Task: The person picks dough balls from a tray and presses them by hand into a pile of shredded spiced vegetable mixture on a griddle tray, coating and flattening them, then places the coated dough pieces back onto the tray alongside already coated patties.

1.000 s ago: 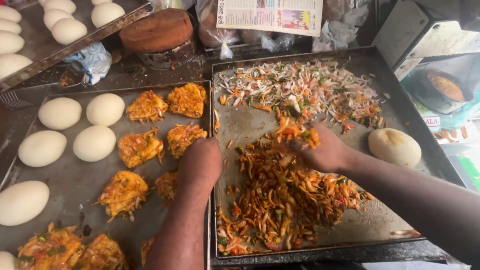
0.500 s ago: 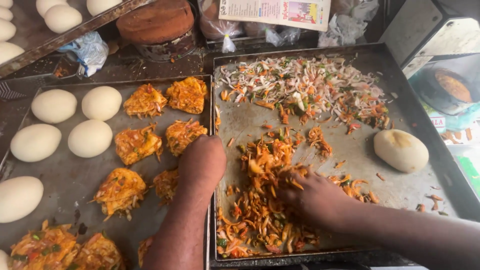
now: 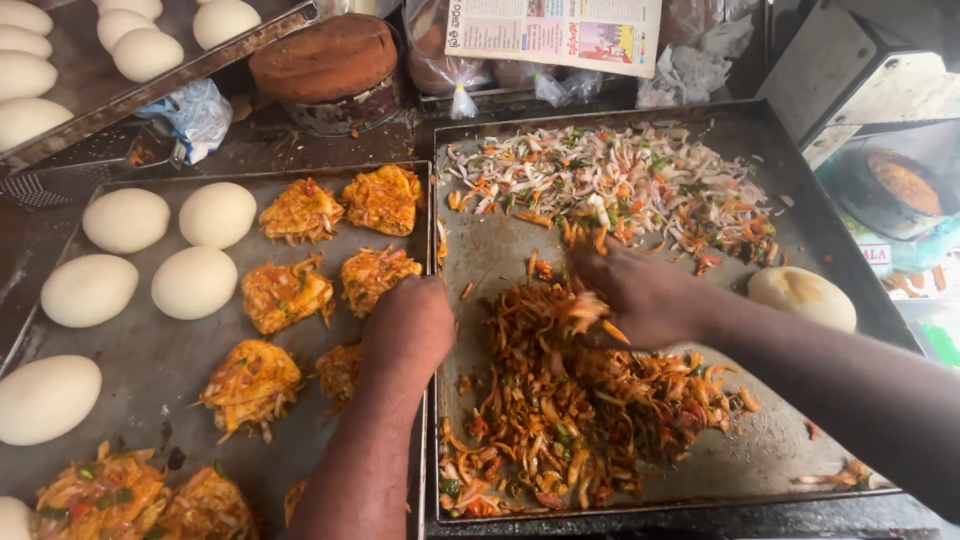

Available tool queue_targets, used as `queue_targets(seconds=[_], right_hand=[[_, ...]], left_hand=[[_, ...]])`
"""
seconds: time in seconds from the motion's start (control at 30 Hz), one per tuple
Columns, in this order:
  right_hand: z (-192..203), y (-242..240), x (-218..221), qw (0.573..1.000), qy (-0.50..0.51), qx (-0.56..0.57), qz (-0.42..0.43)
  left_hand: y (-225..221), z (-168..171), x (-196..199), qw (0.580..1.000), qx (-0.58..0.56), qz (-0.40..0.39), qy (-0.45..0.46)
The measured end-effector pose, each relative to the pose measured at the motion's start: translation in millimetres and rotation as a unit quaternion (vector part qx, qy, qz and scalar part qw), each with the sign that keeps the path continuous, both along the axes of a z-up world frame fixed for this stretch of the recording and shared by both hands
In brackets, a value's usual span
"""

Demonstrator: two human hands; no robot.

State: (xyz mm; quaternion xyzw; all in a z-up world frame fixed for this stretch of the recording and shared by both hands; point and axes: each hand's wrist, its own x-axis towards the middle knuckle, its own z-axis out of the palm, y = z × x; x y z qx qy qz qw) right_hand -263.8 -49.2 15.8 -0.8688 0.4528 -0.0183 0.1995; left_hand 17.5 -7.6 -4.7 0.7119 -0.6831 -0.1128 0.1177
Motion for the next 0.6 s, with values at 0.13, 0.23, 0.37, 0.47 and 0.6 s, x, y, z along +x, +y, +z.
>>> queue_targets(seconds=[0.13, 0.23, 0.37, 0.47, 0.6], right_hand=[[-36.0, -30.7, 36.7, 0.990, -0.036, -0.004, 0.137], [-47.3, -7.0, 80.8, 0.971, 0.020, 0.027, 0.235], [22.5, 78.3, 93.8, 0.908, 0.207, 0.002, 0.365], [-11.0, 99.3, 57.7, 0.923, 0.100, -0.045, 0.369], [-32.7, 58.8, 23.4, 0.975, 0.170, 0.141, -0.001]], left_hand=[[-4.0, -2.6, 0.8, 1.000, 0.019, -0.010, -0.020], [-1.8, -4.8, 3.4, 1.000, -0.009, -0.023, -0.009], [-3.3, -6.3, 4.8, 1.000, -0.009, -0.027, -0.014], [0.1, -6.0, 3.3, 1.000, -0.002, -0.012, 0.009], [-1.1, -3.0, 1.7, 1.000, 0.002, -0.003, -0.002]])
